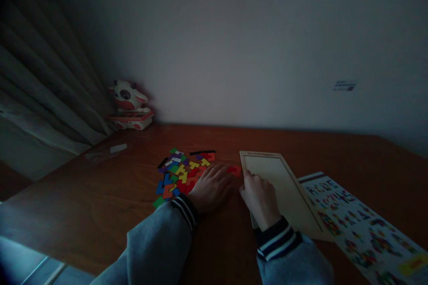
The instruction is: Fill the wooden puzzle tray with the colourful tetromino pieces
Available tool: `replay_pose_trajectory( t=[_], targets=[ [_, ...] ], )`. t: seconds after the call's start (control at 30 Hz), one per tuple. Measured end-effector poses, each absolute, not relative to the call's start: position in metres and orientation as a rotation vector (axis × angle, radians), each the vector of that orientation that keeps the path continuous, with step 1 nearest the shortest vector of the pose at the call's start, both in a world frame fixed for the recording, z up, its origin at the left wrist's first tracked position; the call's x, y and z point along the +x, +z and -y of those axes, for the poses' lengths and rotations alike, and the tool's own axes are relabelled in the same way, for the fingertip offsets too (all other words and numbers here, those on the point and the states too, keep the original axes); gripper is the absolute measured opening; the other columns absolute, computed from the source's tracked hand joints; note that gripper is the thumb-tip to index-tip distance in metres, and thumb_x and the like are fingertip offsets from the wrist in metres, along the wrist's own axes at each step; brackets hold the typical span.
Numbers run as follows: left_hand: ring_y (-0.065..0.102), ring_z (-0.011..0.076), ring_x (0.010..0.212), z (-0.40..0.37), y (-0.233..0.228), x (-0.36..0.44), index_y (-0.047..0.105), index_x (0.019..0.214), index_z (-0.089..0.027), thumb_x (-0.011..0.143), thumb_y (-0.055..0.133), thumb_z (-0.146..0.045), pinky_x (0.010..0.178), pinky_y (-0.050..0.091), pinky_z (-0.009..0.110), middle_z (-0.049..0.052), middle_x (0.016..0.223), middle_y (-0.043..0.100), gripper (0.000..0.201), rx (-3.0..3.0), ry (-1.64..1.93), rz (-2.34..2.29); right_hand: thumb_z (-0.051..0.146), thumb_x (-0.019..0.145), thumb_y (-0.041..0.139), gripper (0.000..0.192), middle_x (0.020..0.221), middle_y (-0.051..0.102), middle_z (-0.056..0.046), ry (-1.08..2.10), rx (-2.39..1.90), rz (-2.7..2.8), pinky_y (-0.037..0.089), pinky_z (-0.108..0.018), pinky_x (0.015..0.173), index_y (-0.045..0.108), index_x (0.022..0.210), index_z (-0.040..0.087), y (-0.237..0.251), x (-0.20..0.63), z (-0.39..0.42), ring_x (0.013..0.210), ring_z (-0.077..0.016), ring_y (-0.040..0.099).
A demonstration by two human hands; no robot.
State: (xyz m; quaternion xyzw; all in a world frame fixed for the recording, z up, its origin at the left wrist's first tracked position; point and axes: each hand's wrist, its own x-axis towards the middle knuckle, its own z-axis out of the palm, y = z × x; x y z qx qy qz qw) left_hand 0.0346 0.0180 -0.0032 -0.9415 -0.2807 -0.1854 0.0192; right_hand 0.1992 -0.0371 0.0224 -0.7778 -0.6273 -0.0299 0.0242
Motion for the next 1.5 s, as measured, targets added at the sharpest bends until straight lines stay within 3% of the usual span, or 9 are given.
replay_pose_trajectory(
  t=[0.13, 0.3, 0.43, 0.63, 0.77, 0.9, 1.07, 1.27, 1.5],
  targets=[
    [0.036, 0.0272, 0.141, -0.011, -0.012, 0.057, 0.042, 0.144, -0.022, 0.104, 0.025, -0.036, 0.117, 0.028, 0.055, 0.009, 0.152, 0.042, 0.045, -3.01, -0.51, 0.946, 0.016, 0.09, 0.049, 0.025, 0.091, 0.076, -0.015, -0.063, -2.392, 1.967, 0.05, -0.035, 0.064, 0.064, 0.109, 0.015, 0.024, 0.198, 0.041, 0.082, -0.0301, 0.074],
    [0.036, 0.0316, 0.142, -0.013, -0.017, 0.048, 0.047, 0.14, -0.021, 0.104, 0.022, -0.043, 0.117, 0.017, 0.064, 0.011, 0.153, 0.042, 0.05, -2.948, -0.48, 1.124, 0.022, 0.093, 0.049, 0.02, 0.086, 0.075, -0.014, -0.078, -2.354, 1.964, 0.05, -0.034, 0.06, 0.066, 0.102, 0.016, 0.023, 0.193, 0.046, 0.077, -0.0295, 0.074],
    [0.034, 0.034, 0.142, -0.023, -0.015, 0.025, 0.046, 0.142, -0.019, 0.103, 0.023, -0.048, 0.116, 0.017, 0.066, 0.012, 0.152, 0.043, 0.054, -2.844, -0.42, 1.334, 0.03, 0.098, 0.044, 0.027, 0.083, 0.075, -0.013, -0.093, -2.201, 2.019, 0.052, -0.036, 0.061, 0.067, 0.097, 0.017, 0.019, 0.185, 0.046, 0.073, -0.0279, 0.073],
    [0.032, 0.035, 0.143, -0.046, -0.012, -0.011, 0.045, 0.143, -0.023, 0.101, 0.026, -0.053, 0.116, 0.021, 0.061, 0.011, 0.155, 0.038, 0.055, -2.823, -0.329, 1.418, 0.039, 0.096, 0.053, 0.036, 0.127, 0.066, -0.017, -0.118, -1.652, 2.181, 0.048, -0.046, 0.097, 0.065, 0.119, 0.014, -0.014, 0.17, 0.043, 0.118, -0.0307, 0.061],
    [0.027, 0.0387, 0.145, -0.055, -0.014, -0.029, 0.039, 0.148, -0.029, 0.099, 0.026, -0.059, 0.114, 0.021, 0.064, 0.011, 0.159, 0.03, 0.058, -2.836, -0.287, 1.516, 0.051, 0.093, 0.053, 0.052, 0.138, 0.059, -0.016, -0.118, -1.535, 2.166, 0.043, -0.05, 0.104, 0.06, 0.13, 0.015, -0.032, 0.164, 0.045, 0.126, -0.0325, 0.054],
    [0.025, 0.0392, 0.145, -0.056, -0.011, -0.04, 0.038, 0.149, -0.032, 0.098, 0.028, -0.061, 0.114, 0.018, 0.065, 0.01, 0.16, 0.027, 0.059, -2.871, -0.273, 1.485, 0.056, 0.092, 0.051, 0.057, 0.14, 0.057, -0.015, -0.092, -1.545, 2.158, 0.042, -0.049, 0.106, 0.059, 0.133, 0.016, -0.034, 0.163, 0.044, 0.128, -0.0323, 0.052],
    [0.032, 0.0384, 0.142, -0.055, -0.007, -0.042, 0.05, 0.14, -0.031, 0.1, 0.031, -0.055, 0.113, 0.02, 0.066, 0.01, 0.154, 0.039, 0.051, -2.843, -0.344, 1.489, 0.057, 0.091, 0.052, 0.058, 0.143, 0.055, -0.012, -0.059, -1.522, 2.205, 0.043, -0.048, 0.106, 0.057, 0.135, 0.02, -0.035, 0.165, 0.037, 0.128, -0.0307, 0.052],
    [0.034, 0.0323, 0.142, -0.051, -0.011, -0.034, 0.047, 0.141, -0.024, 0.1, 0.036, -0.049, 0.116, 0.026, 0.058, 0.011, 0.152, 0.042, 0.049, -2.854, -0.475, 1.358, 0.058, 0.091, 0.052, 0.061, 0.142, 0.056, -0.014, -0.166, -1.512, 2.197, 0.043, -0.048, 0.104, 0.055, 0.136, 0.017, -0.046, 0.166, 0.042, 0.128, -0.0319, 0.053],
    [0.046, 0.0277, 0.131, -0.053, -0.008, -0.03, 0.052, 0.135, -0.023, 0.101, 0.038, -0.043, 0.111, 0.038, 0.048, 0.009, 0.142, 0.052, 0.042, -2.803, -0.524, 1.323, 0.054, 0.088, 0.057, 0.054, 0.13, 0.064, -0.018, -0.351, -1.383, 2.16, 0.05, -0.05, 0.092, 0.059, 0.127, 0.017, -0.05, 0.17, 0.043, 0.113, -0.0346, 0.063]
  ],
)
